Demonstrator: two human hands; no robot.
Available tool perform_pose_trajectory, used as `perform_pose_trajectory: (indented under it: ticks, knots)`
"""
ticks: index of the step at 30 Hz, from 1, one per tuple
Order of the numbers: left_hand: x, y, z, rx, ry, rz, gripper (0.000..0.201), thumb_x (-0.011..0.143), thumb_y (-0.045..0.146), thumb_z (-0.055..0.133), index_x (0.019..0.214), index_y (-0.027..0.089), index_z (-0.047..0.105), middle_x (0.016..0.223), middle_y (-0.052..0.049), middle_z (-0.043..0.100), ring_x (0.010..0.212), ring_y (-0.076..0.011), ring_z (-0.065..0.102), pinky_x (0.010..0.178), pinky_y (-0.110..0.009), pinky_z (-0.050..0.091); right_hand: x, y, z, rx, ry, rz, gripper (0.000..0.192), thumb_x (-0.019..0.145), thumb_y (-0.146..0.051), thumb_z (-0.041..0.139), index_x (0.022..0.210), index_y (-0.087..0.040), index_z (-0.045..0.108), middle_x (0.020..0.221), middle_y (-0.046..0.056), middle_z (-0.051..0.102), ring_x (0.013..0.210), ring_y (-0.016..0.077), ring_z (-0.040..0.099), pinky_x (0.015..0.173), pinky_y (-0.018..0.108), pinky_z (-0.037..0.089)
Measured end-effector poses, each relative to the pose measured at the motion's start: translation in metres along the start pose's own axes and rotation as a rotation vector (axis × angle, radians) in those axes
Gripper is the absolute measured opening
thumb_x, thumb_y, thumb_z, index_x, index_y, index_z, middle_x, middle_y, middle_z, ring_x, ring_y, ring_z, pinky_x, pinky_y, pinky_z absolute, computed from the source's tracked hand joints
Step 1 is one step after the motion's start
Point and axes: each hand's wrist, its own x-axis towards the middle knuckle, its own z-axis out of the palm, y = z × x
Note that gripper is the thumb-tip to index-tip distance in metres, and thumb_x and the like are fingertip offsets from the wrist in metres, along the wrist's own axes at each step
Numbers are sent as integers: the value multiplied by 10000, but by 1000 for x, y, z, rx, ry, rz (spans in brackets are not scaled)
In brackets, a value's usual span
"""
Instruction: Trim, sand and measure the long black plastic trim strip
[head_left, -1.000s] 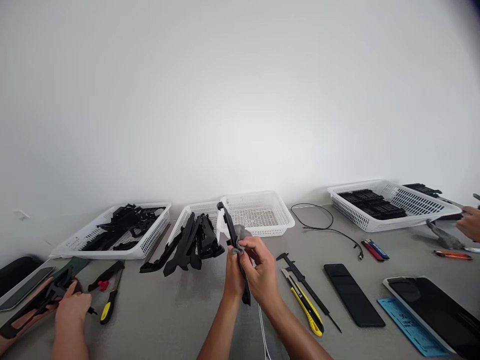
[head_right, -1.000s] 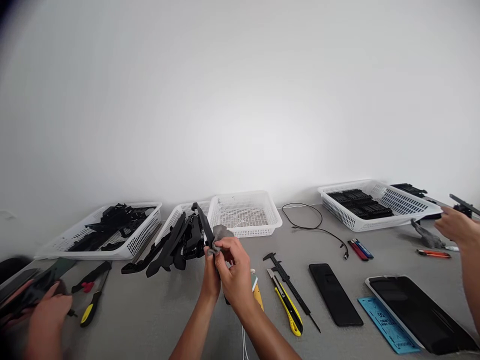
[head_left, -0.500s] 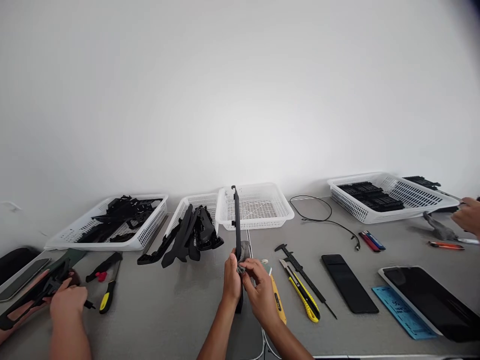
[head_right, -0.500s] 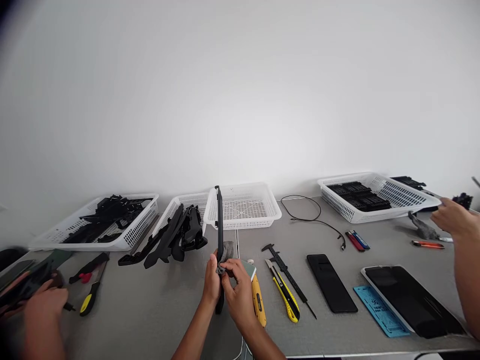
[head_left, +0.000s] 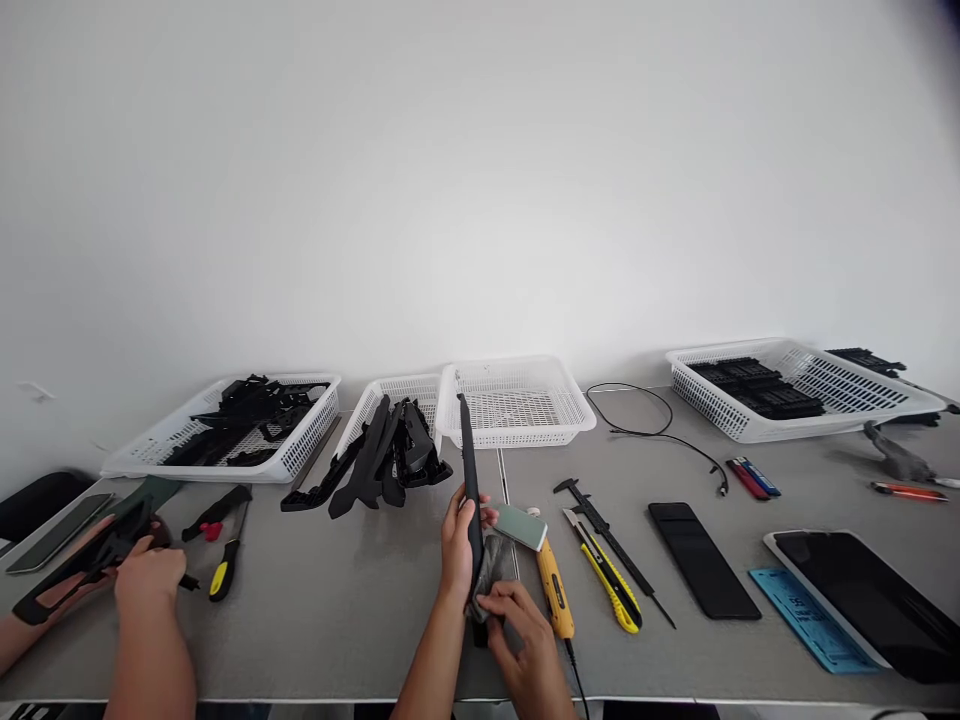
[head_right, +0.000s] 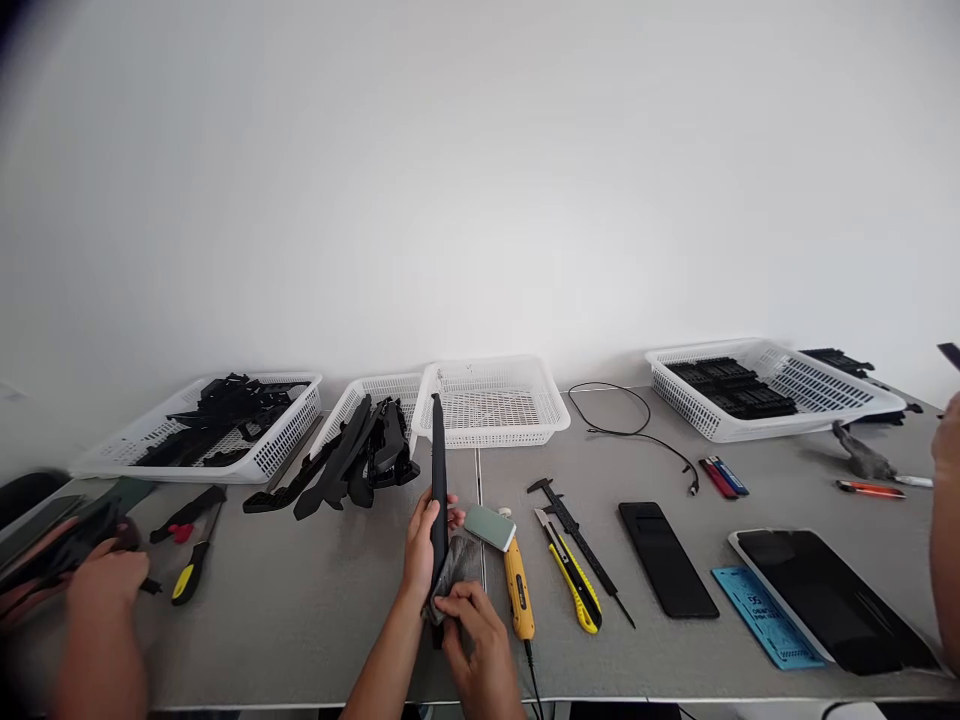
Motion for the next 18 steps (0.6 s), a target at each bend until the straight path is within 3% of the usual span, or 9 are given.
perform_pose_trajectory:
  ticks: [3,7,11,14,18]
  knots:
    - [5,2,2,-40,14,-2,453,833,555,858,1039,170,737,946,-38,743,674,-140,689,698,-282,553,-24,4,-4,-21,-72,-81,270,970,-101,623,1077,-247,824,974,81,755,855,210,794,758,261,653]
    - [4,4,11,-92,16,-22,423,867,565,817,1010,178,728,998,-38,752,660,-120,679,692,-270,554,-35,5,-14,-30,-82,-120,353,930,-48,622,1127,-266,819,953,65,751,820,207,789,738,264,653]
    - [-3,14,20,-136,-32,-47,563,890,568,829,1342,255,707,1213,-67,796,778,-157,751,838,-322,618,-19,-10,-21,-29,-102,-77,361,912,-28,621,1111,-256,819,963,65,753,839,206,786,762,269,647]
    - [-8,26,24,-131,-93,-72,698,901,575,837,1506,279,651,1445,-126,748,927,-215,803,945,-374,636,-3,-25,-20,-6,-120,-106,331,905,-35,614,1055,-248,818,937,57,747,807,195,771,710,252,622]
    - [-20,37,26,-79,-170,-69,748,912,596,832,1565,283,641,1429,-145,763,1031,-279,822,994,-408,639,15,-36,-16,44,-83,-90,306,950,-71,593,1060,-244,820,963,71,758,850,206,771,730,265,624]
